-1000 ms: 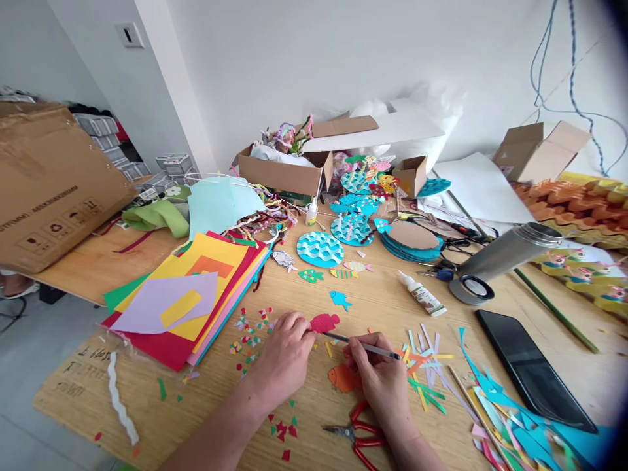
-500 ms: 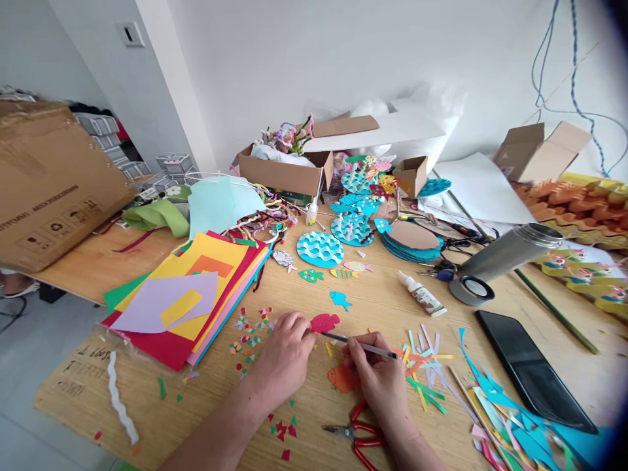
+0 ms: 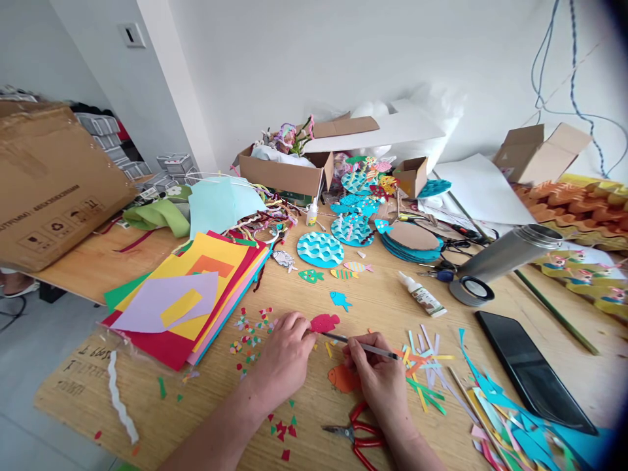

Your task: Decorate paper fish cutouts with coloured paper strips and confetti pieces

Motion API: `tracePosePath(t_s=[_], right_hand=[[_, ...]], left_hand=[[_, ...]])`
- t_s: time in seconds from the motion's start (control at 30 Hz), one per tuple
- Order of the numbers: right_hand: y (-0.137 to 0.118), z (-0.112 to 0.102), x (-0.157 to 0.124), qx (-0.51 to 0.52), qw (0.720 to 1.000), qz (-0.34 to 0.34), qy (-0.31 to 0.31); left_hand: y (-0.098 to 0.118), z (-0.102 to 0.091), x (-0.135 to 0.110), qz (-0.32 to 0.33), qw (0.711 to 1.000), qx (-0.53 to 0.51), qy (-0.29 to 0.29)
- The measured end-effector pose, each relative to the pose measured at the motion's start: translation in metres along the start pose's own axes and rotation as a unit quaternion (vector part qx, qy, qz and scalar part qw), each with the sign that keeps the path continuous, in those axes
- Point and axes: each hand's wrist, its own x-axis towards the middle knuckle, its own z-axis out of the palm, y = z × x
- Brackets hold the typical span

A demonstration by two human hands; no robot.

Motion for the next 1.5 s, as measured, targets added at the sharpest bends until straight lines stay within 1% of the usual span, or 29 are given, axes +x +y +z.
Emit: tracePosePath(t_s=[0.17,0.33,0.83,1.1,1.5], right_hand=[[0.0003,0.0,-0.0004,-0.002,1.0,0.0,-0.005],[-0.0018,0.0003,-0.0001,0.0,1.0,-0.002,0.009],[-0.0014,-0.0004,-0.0002,-0.005,1.0,-0.006,0.011],[-0.0034,-0.0002,-0.0008,-0.001,1.0,0.0,0.003],[-0.0042,0.0005,-0.0005,0.0,1.0,0.001,0.01]], left_hand=[[-0.0002,0.0,0.0001,-0.001,1.0,0.002,-0.001],[0.0003,-0.0005,-0.0003,-0.004,1.0,0.001,-0.004],[0.0001,0.0004,0.0,-0.005,1.0,0.0,-0.001],[0.0015,-0.0021,0.0002,-0.004,1.0,-0.001,-0.001],[0.0003,-0.0004,0.0001,-0.004,1.0,0.004,-0.001]])
